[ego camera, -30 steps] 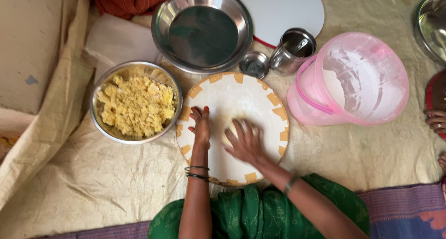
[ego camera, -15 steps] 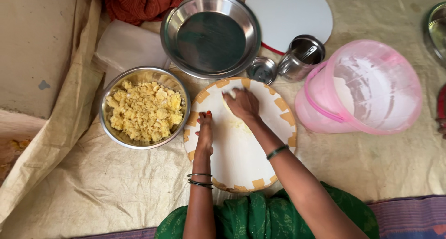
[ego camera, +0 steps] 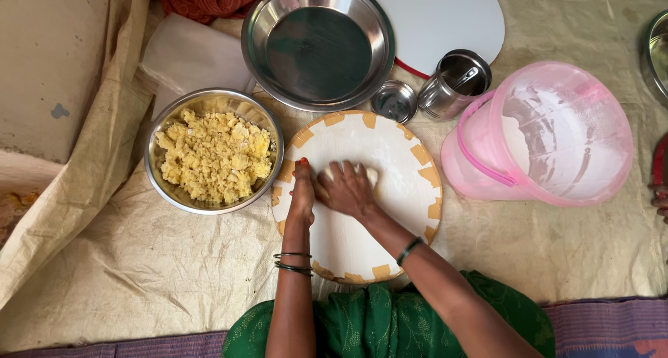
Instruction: The person kneads a yellow crumbly dough mixture on a round wooden board, shaping it into a log and then a ball. The person adds white powder from a pink container and continues kneading the dough.
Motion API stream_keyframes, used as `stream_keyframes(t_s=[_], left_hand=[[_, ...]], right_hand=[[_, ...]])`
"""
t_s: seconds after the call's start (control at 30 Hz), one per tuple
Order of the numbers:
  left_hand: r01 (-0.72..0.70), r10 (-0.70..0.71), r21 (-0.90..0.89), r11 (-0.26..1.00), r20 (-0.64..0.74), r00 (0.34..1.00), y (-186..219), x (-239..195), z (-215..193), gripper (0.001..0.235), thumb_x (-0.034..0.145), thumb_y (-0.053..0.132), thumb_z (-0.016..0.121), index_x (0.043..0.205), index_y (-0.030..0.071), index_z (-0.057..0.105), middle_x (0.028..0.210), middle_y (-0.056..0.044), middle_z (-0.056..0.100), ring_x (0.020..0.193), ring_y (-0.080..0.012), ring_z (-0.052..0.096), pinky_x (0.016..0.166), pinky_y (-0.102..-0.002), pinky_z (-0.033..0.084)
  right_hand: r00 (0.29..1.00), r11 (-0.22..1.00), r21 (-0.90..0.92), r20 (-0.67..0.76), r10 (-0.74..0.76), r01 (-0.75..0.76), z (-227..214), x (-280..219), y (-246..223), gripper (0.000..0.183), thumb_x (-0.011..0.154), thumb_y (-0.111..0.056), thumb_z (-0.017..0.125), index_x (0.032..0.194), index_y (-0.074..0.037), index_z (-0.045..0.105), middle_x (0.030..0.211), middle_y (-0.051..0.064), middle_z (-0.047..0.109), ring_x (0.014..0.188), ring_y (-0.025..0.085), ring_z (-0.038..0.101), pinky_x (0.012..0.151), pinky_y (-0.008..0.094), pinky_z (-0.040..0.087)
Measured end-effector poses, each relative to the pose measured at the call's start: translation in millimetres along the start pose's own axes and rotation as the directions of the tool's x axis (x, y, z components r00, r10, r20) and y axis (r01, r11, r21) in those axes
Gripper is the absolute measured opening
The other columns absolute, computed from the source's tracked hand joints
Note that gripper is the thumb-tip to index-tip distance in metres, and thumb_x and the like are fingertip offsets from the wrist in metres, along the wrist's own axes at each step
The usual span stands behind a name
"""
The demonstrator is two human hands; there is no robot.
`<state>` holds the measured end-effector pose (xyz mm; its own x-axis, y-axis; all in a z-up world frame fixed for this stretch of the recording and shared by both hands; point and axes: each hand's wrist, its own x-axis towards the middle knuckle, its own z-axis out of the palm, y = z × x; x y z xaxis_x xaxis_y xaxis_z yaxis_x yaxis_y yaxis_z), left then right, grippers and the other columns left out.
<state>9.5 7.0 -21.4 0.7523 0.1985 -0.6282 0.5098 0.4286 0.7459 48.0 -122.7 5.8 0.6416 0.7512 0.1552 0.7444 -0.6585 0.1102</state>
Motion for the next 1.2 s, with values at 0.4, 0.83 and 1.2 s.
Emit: stream_keyframes(t_s=[0.4,0.83,1.2], left_hand=[[-0.029,0.029,0.16,0.987,-0.001,1.0,11.3,-8.0,4.7,0.086,0.098,0.065,0.024,0.163,0.018,-0.007,0.171,-0.009,-0.014,0.155,-0.0191,-0.025,0.12,-0.046,-0.023],[-0.103,0.107,0.16,0.982,-0.015,0.994,11.1,-11.2,13.6,0.087,0.099,0.062,0.03,0.161,0.009,-0.001,0.171,-0.015,-0.007,0.155,-0.0189,-0.025,0.113,-0.051,-0.029],[-0.086,0.109,0.258,0.962,-0.076,0.991,13.6,-15.6,21.7,0.091,0.097,0.06,0.031,0.16,0.006,-0.007,0.172,-0.013,-0.005,0.156,-0.02,-0.022,0.116,-0.051,-0.028]], right_hand=[[0.949,0.964,0.112,-0.236,-0.21,0.241,-2.8,-82.6,55.4,0.05,0.09,-0.063,0.065,0.102,-0.015,0.073,0.112,0.013,0.064,0.105,0.03,0.058,0.081,0.053,0.05],[0.985,0.957,0.235,-0.007,0.175,-0.169,-5.7,-150.3,40.3,0.049,0.098,-0.047,0.052,0.142,-0.025,0.044,0.139,0.014,0.052,0.134,0.031,0.047,0.112,0.061,0.029],[0.889,0.876,0.344,-0.188,0.417,-0.339,-6.3,-37.7,19.2,0.09,0.076,-0.047,0.084,0.142,0.001,0.047,0.148,0.029,0.04,0.139,0.044,0.038,0.108,0.056,0.043]])
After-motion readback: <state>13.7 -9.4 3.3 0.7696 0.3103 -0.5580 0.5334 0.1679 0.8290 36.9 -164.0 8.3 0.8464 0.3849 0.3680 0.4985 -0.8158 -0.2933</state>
